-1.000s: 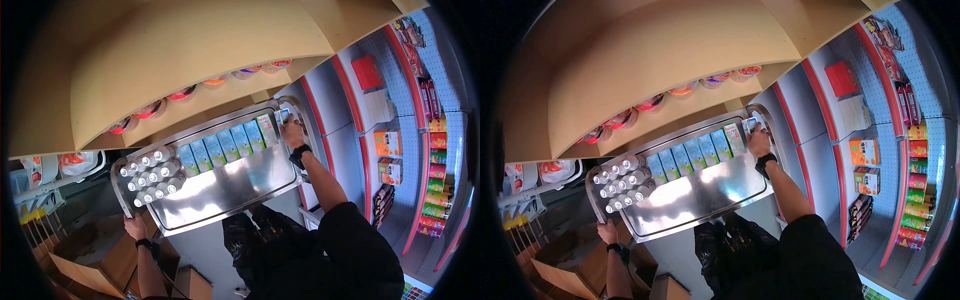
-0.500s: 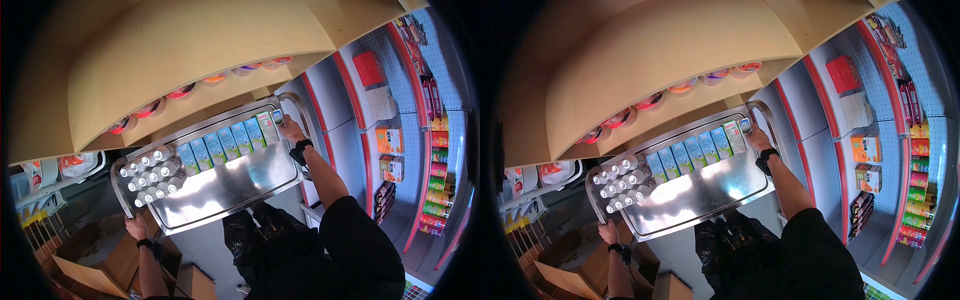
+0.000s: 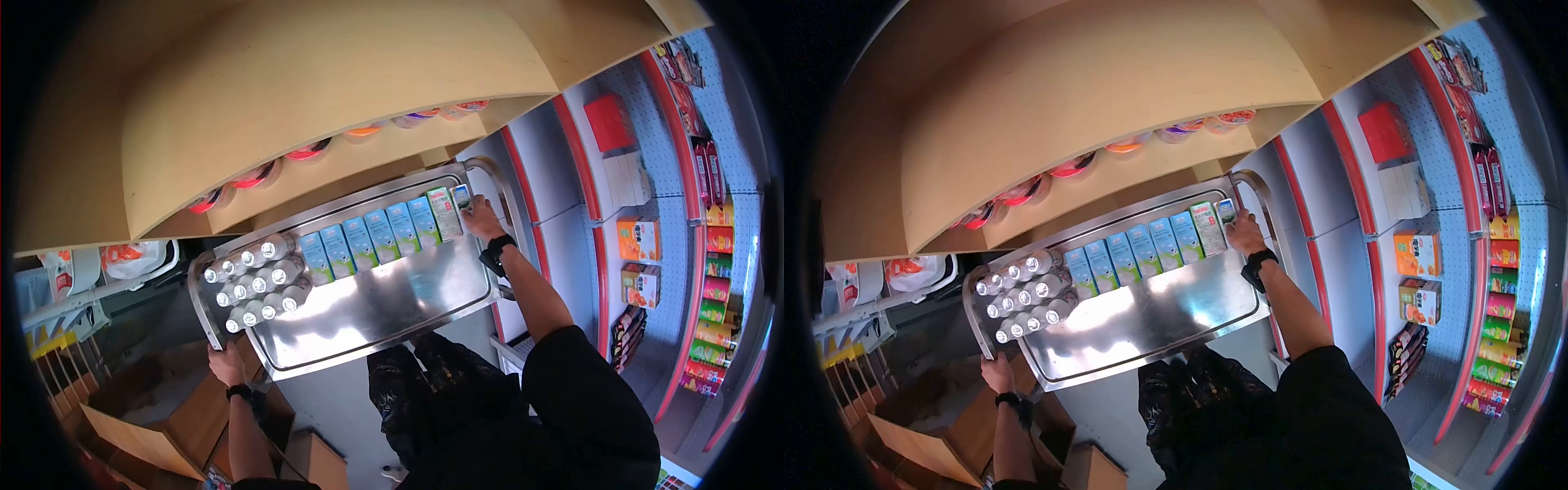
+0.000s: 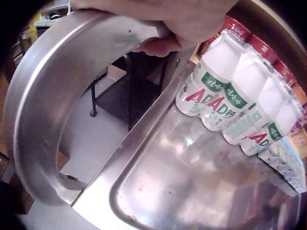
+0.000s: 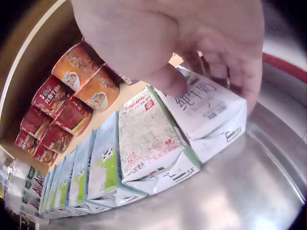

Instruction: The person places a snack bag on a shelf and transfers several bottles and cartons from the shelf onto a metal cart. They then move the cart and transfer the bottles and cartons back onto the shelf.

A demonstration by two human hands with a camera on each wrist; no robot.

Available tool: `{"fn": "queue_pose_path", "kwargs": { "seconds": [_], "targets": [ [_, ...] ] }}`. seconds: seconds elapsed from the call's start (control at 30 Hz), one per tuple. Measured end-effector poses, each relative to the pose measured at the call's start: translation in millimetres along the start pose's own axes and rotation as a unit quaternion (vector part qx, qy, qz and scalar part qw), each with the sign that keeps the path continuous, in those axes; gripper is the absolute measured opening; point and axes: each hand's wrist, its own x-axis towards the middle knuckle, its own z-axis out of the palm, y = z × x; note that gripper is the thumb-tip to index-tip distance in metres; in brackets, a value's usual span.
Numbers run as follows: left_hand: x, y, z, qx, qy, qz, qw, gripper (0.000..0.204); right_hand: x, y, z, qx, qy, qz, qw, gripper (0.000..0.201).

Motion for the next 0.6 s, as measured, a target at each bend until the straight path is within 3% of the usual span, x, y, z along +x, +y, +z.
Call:
{"fn": "queue_pose_path", "kwargs": {
  "seconds": [0.03, 0.1, 0.17, 0.23, 0.37, 0.47, 0.6],
  "targets": [
    [-1.7, 6.7, -5.6, 0.000, -0.004, 0.003, 1.000, 0.054, -9.2, -7.6, -5.6, 0.015, 0.027, -0.006, 0.999, 0.051],
    [-3.2, 5.5, -4.5, -0.018, 0.006, 0.011, 1.000, 0.046, -23.0, -18.8, -11.4, 0.008, 0.143, -0.147, 0.979, 0.049],
    [-11.7, 20.2, -16.0, -0.056, 0.002, -0.001, 0.998, 0.042, -37.3, -38.1, -21.3, 0.027, 0.151, -0.240, 0.958, 0.046],
    [-10.0, 15.8, -9.2, -0.039, 0.035, -0.015, 0.999, 0.038, -50.7, -63.9, -24.7, 0.065, 0.122, -0.290, 0.947, 0.044],
    [-7.5, 16.0, -9.7, -0.023, 0.012, -0.040, 0.999, 0.032, -69.9, -139.3, -29.6, 0.096, 0.071, -0.398, 0.909, 0.035],
    [-8.7, 19.5, -13.0, -0.011, 0.006, -0.052, 0.999, 0.028, -81.4, -203.2, -16.5, 0.195, -0.028, -0.433, 0.880, 0.028],
    [-9.1, 21.4, -16.1, -0.018, -0.001, -0.060, 0.998, 0.027, -91.5, -274.0, 14.6, 0.207, -0.098, -0.439, 0.869, 0.025]
  ]
}}
